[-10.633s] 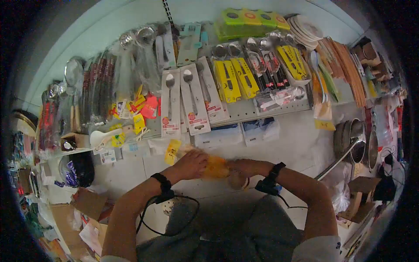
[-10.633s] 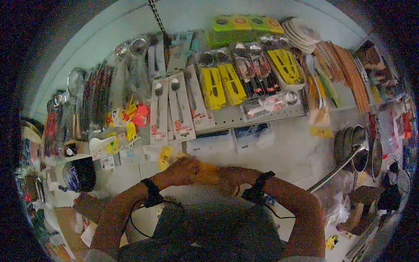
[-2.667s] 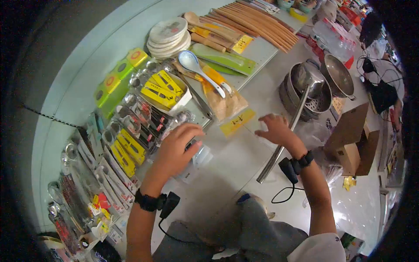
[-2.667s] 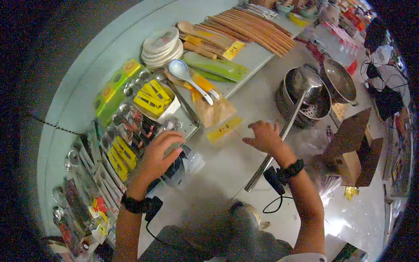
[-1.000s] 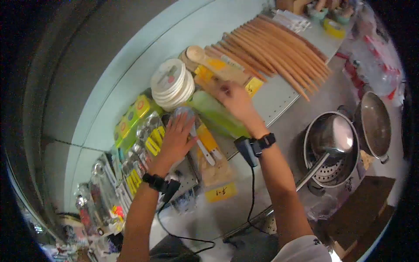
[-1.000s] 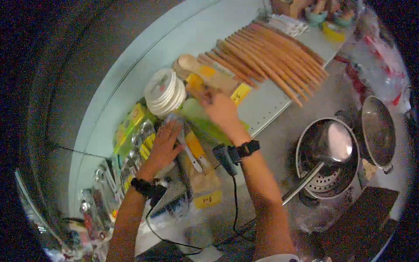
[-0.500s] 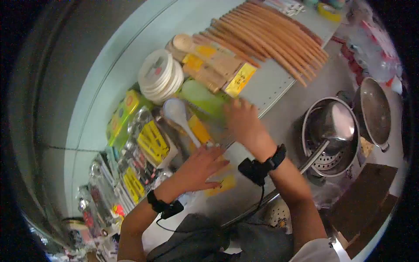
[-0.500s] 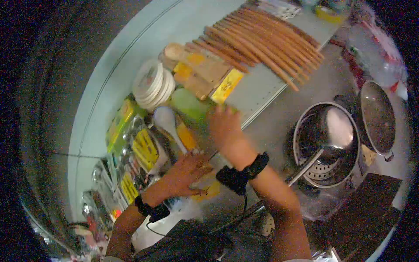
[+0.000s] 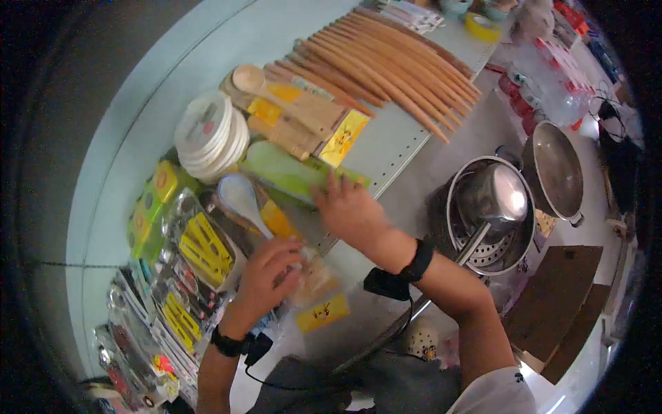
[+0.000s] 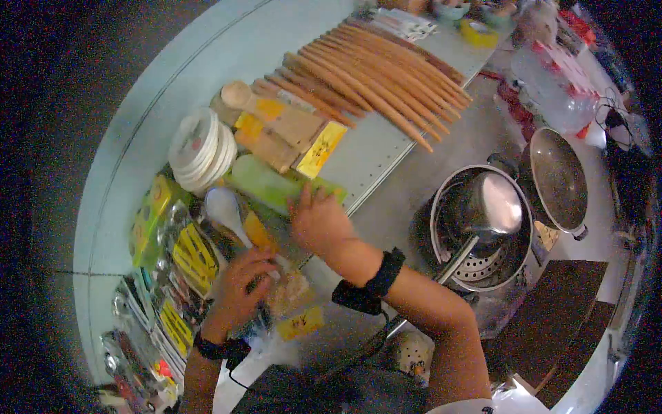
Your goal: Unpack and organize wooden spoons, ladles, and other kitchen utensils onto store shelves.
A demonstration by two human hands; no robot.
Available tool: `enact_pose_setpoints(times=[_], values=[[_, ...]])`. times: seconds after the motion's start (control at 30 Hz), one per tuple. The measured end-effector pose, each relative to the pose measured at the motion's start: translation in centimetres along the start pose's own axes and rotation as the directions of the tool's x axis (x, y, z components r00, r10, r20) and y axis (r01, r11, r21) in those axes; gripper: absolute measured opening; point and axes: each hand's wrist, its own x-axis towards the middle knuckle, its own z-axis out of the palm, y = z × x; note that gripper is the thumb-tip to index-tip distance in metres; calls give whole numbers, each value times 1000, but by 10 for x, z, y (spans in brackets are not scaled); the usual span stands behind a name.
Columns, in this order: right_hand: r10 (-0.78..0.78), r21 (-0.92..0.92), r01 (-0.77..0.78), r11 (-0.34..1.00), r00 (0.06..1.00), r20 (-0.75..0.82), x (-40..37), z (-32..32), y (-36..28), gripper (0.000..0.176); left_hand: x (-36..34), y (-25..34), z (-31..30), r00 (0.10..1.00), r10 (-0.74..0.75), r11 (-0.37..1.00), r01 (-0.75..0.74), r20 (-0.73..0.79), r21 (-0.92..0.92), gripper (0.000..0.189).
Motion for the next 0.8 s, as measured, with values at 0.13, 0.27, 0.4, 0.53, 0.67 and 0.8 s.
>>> enact_pose_setpoints(times=[0.13,0.27,0.4,0.53,0.67,0.8], values=[[-58,87,66,994,994,-96,-18,-17,9,28,-5,-2,-1,999,-28,999,28,-19,36,18],[-24,143,48,989,986,-165,-32,-54,23,19,-4,-10,3,995,-89,995,91,-36,34,15],[34,137,-12,990,987,-159,-49,-92,48,19,-1,-15,6,936,-348,925,351,45,-142,22],[168,306,-50,951,913,-372,-59,-108,46,19,1,-23,9,947,-313,920,322,74,-223,25],[-47,159,141,977,871,-488,-60,-109,15,26,7,-4,12,980,-188,299,-6,-65,-954,50],[-174,238,300,924,882,-438,-60,-79,-35,38,24,35,-22,886,-463,-300,-170,-13,-939,53]])
